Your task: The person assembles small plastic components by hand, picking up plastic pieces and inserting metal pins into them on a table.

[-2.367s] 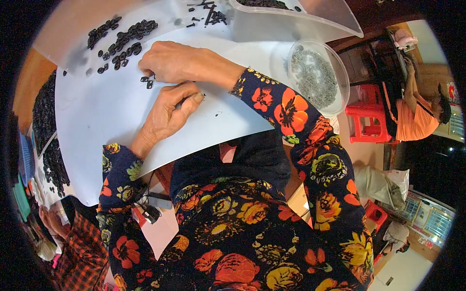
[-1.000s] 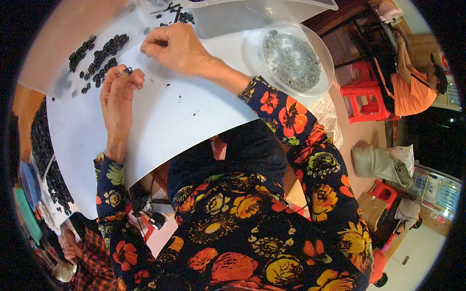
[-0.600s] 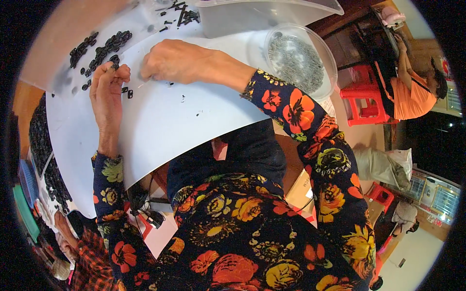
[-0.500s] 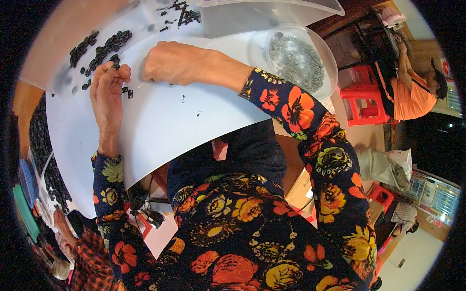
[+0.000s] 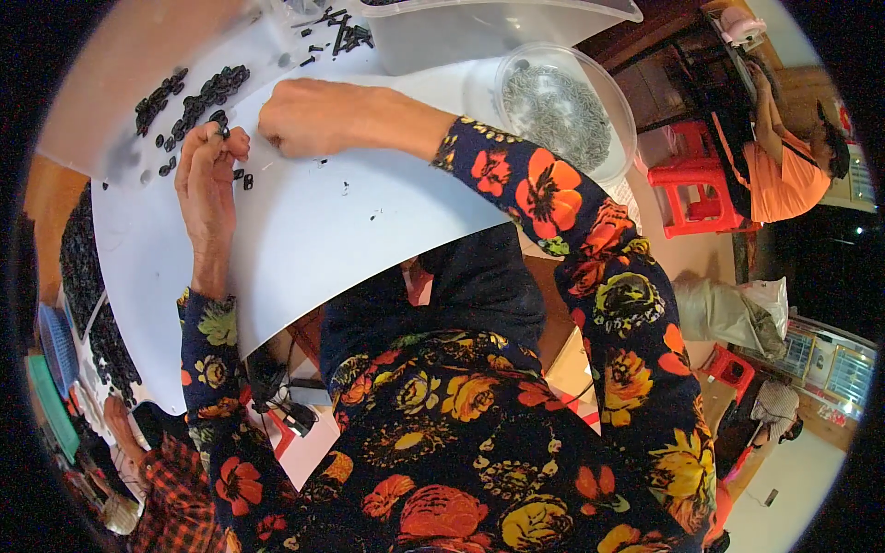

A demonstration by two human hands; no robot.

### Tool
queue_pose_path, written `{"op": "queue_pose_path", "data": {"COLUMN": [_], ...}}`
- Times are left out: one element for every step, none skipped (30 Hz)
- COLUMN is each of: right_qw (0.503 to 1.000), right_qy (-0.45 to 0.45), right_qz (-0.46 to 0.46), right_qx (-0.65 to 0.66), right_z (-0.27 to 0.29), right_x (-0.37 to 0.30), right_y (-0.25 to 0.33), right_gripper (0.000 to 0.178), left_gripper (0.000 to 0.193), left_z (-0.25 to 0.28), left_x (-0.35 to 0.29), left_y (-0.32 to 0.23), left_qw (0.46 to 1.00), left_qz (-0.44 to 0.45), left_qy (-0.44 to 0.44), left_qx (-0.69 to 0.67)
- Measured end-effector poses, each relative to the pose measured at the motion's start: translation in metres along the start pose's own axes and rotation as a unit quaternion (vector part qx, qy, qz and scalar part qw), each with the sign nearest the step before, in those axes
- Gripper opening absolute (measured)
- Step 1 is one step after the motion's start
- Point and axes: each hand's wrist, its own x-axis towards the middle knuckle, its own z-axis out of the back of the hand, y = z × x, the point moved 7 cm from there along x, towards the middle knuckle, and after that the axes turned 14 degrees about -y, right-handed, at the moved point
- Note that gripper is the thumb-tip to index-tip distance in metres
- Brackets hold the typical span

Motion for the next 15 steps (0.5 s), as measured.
{"op": "queue_pose_path", "data": {"right_qw": [1.0, 1.0, 0.998, 0.998, 0.997, 0.996, 0.996, 0.998, 0.999, 0.999, 0.999, 0.997, 0.997, 0.996, 0.994], "right_qy": [0.001, -0.008, -0.017, -0.016, -0.001, 0.015, 0.015, 0.017, 0.018, 0.018, 0.001, -0.017, -0.017, -0.01, -0.004], "right_qz": [0.001, 0.001, 0.0, 0.0, -0.02, -0.04, -0.04, -0.019, 0.003, 0.002, 0.034, 0.065, 0.064, 0.07, 0.076], "right_qx": [0.0, 0.029, 0.057, 0.056, 0.068, 0.081, 0.082, 0.062, 0.042, 0.043, 0.0, -0.043, -0.043, -0.059, -0.075], "right_z": [0.004, 0.011, 0.017, 0.018, 0.015, 0.012, 0.01, 0.008, 0.006, 0.001, -0.003, -0.003, -0.004, -0.005, -0.005], "right_x": [-0.001, -0.002, -0.003, -0.003, -0.005, -0.006, -0.006, -0.007, -0.009, -0.01, -0.01, -0.008, -0.008, -0.009, -0.008], "right_y": [-0.002, -0.004, -0.004, -0.005, -0.008, -0.01, -0.01, -0.008, -0.006, -0.006, -0.002, 0.005, 0.008, 0.011, 0.016], "right_gripper": [0.012, 0.012, 0.012, 0.012, 0.011, 0.01, 0.01, 0.009, 0.009, 0.009, 0.008, 0.008, 0.008, 0.007, 0.007], "left_gripper": [0.014, 0.014, 0.015, 0.015, 0.014, 0.014, 0.014, 0.014, 0.013, 0.013, 0.013, 0.013, 0.013, 0.012, 0.012], "left_z": [0.001, 0.002, 0.001, 0.001, 0.0, 0.001, 0.002, 0.002, 0.001, 0.0, -0.001, -0.001, -0.001, 0.0, 0.001], "left_x": [0.0, 0.001, 0.001, 0.001, 0.001, 0.001, 0.001, 0.001, 0.001, 0.0, -0.001, -0.001, 0.0, 0.001, 0.002], "left_y": [0.0, 0.001, 0.001, 0.001, 0.001, 0.001, 0.002, 0.002, 0.001, 0.0, -0.001, 0.0, 0.001, 0.002, 0.002], "left_qw": [1.0, 1.0, 1.0, 1.0, 1.0, 1.0, 1.0, 1.0, 1.0, 1.0, 1.0, 1.0, 1.0, 1.0, 1.0], "left_qz": [0.0, -0.002, -0.003, -0.003, 0.0, 0.004, 0.005, 0.002, -0.001, 0.0, 0.005, 0.01, 0.011, 0.011, 0.011], "left_qy": [-0.001, 0.002, 0.006, 0.005, 0.003, 0.0, -0.001, 0.003, 0.007, 0.007, 0.001, -0.004, -0.003, 0.001, 0.004], "left_qx": [0.0, 0.004, 0.008, 0.007, 0.01, 0.013, 0.014, 0.011, 0.008, 0.009, 0.011, 0.013, 0.013, 0.015, 0.018]}}
